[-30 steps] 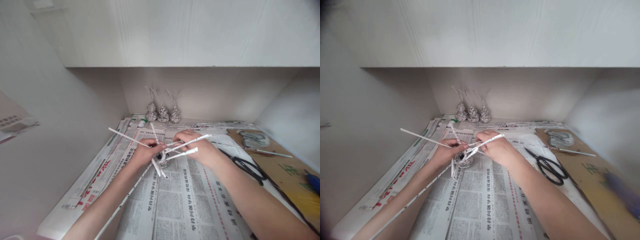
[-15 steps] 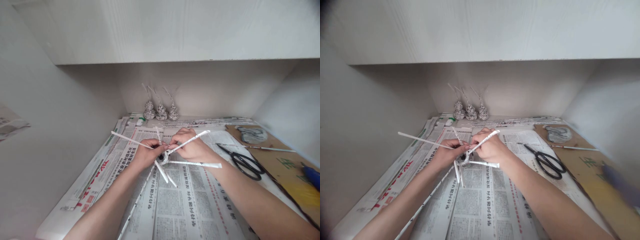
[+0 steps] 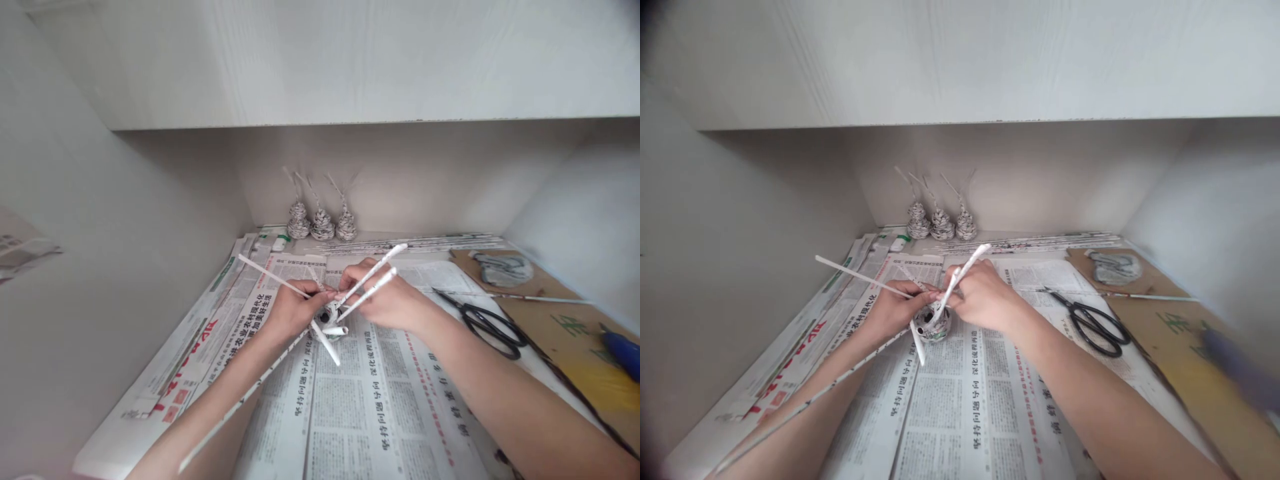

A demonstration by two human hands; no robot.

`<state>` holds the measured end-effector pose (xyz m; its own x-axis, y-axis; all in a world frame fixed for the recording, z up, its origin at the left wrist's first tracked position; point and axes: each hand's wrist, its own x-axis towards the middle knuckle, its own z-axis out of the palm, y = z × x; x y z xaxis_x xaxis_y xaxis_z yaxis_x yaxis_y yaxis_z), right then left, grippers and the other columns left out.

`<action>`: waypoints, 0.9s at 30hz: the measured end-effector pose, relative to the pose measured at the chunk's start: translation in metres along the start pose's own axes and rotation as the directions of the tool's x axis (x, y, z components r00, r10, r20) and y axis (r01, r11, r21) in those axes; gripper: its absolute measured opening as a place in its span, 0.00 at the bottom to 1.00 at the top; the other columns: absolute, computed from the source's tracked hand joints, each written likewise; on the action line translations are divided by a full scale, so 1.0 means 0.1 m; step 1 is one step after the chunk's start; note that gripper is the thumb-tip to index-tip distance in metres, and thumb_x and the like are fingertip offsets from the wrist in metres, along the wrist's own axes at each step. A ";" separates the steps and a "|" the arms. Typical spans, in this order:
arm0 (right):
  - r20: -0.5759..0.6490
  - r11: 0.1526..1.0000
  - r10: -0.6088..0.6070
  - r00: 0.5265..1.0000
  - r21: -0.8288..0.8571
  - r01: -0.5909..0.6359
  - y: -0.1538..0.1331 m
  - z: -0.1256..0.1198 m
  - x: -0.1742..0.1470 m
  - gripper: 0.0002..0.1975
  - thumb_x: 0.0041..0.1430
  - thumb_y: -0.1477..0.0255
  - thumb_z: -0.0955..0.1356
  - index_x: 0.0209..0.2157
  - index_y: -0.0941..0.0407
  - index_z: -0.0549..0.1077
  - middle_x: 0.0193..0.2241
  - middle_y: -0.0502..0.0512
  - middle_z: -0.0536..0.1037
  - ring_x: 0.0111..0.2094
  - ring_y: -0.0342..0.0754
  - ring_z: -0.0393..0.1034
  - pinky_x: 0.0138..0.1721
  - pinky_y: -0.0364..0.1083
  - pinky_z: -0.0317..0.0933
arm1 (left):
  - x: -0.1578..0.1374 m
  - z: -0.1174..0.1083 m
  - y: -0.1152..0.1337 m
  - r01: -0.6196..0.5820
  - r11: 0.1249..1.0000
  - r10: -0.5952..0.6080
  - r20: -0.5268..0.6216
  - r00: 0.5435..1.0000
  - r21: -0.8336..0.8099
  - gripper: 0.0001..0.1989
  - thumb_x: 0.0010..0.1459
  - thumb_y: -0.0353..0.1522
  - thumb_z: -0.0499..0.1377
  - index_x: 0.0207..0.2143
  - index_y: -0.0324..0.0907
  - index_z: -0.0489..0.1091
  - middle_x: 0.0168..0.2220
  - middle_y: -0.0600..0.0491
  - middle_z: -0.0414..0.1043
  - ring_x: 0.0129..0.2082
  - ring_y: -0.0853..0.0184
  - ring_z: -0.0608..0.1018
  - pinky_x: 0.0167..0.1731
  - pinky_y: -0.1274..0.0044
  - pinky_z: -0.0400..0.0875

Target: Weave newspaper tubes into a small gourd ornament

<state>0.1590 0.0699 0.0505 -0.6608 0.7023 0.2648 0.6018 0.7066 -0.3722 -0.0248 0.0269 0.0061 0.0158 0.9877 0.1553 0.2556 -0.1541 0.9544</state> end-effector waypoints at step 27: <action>0.101 1.000 0.004 0.995 -0.014 -0.002 0.04 -0.06 0.01 0.10 0.55 0.72 0.68 0.21 0.56 0.69 0.24 0.51 0.69 0.30 0.46 0.65 0.31 0.44 0.58 | 0.00 -0.03 -0.01 0.035 0.996 -0.035 0.005 0.999 0.078 0.14 0.47 0.41 0.64 0.26 0.37 0.76 0.23 0.51 0.76 0.24 0.66 0.74 0.24 0.78 0.64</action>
<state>0.1632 0.0738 0.0551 -0.7003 0.6927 0.1723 0.6098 0.7061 -0.3600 -0.0283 0.0266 0.0059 0.0119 0.9927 0.1200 0.3308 -0.1172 0.9364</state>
